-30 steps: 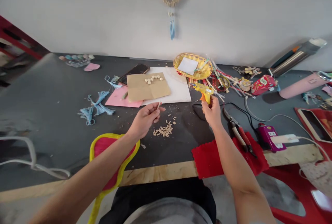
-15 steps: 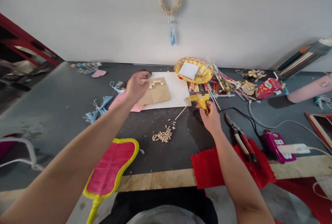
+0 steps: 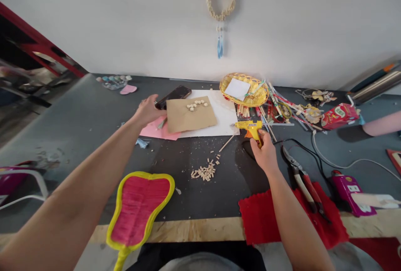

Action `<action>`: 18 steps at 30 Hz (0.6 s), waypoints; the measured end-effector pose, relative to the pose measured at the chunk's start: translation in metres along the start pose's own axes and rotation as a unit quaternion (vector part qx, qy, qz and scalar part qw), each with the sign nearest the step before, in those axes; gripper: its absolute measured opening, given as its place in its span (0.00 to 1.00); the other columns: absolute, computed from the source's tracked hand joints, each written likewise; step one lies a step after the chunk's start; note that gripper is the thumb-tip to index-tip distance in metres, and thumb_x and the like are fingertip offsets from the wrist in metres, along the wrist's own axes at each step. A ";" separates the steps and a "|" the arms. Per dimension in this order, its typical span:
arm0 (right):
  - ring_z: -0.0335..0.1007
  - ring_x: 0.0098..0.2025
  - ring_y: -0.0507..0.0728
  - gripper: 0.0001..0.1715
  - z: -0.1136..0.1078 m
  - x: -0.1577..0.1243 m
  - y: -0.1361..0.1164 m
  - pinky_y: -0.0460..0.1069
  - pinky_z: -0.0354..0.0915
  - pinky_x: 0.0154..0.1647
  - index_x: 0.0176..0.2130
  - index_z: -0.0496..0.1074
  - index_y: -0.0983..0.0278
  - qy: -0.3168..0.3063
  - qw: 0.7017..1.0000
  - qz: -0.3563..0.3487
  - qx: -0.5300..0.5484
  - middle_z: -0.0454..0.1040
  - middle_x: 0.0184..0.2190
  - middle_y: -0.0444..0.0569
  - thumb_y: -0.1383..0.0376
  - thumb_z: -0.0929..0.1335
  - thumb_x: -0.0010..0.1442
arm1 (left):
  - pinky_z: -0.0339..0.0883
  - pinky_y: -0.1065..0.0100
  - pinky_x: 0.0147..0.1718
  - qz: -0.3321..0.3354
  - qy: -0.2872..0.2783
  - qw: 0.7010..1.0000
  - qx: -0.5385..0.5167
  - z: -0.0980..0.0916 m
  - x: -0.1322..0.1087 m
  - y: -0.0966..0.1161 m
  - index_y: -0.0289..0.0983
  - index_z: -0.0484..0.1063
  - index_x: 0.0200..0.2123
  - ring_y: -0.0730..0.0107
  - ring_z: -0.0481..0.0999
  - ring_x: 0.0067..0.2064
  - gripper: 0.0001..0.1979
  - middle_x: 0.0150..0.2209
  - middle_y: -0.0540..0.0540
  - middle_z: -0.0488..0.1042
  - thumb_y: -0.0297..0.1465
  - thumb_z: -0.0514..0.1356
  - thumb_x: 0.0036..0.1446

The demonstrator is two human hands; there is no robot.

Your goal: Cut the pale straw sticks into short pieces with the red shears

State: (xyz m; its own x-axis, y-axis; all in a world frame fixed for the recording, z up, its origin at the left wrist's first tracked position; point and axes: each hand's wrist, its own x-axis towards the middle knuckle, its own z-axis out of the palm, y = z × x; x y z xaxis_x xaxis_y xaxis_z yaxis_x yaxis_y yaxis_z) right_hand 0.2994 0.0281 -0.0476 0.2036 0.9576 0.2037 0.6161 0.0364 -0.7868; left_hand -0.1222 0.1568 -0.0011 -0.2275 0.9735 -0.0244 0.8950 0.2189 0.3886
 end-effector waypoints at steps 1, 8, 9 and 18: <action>0.74 0.45 0.63 0.29 0.000 0.000 0.001 0.58 0.69 0.47 0.52 0.63 0.64 -0.003 1.000 -0.001 0.003 0.74 0.46 0.59 0.52 0.66 0.57 | 0.59 0.45 0.53 0.006 -0.009 1.000 0.002 0.000 0.002 0.002 0.37 0.55 0.63 0.37 0.61 0.59 0.44 0.61 0.33 0.62 0.38 0.63 0.40; 0.73 0.47 0.63 0.30 0.001 0.000 0.006 0.59 0.68 0.48 0.53 0.62 0.64 -0.009 1.000 0.006 -0.006 0.73 0.49 0.60 0.51 0.67 0.57 | 0.56 0.37 0.50 0.036 -0.009 0.999 0.001 0.009 0.027 0.017 0.36 0.57 0.61 0.28 0.61 0.58 0.45 0.58 0.26 0.64 0.42 0.65 0.40; 0.73 0.47 0.63 0.30 0.001 0.000 0.006 0.59 0.68 0.49 0.53 0.62 0.64 -0.012 1.000 0.007 -0.003 0.73 0.49 0.60 0.51 0.66 0.57 | 0.55 0.36 0.50 0.041 -0.009 0.999 0.001 0.010 0.031 0.020 0.36 0.58 0.61 0.27 0.62 0.57 0.44 0.57 0.26 0.65 0.43 0.65 0.40; 0.73 0.49 0.64 0.28 0.001 0.000 0.002 0.59 0.68 0.50 0.53 0.63 0.62 -0.023 0.999 0.034 -0.008 0.74 0.49 0.58 0.52 0.66 0.58 | 0.46 0.30 0.50 0.022 -0.004 1.000 -0.002 0.018 0.050 0.042 0.38 0.58 0.60 0.23 0.58 0.58 0.44 0.56 0.25 0.66 0.43 0.66 0.38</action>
State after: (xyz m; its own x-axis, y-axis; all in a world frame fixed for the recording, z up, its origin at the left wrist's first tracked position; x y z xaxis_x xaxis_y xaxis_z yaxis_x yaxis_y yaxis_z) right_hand 0.3000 0.0282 -0.0495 0.2103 0.9698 0.1238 0.6140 -0.0325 -0.7886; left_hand -0.0888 0.2161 -0.0028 -0.1852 0.9826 -0.0149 0.9023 0.1761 0.3936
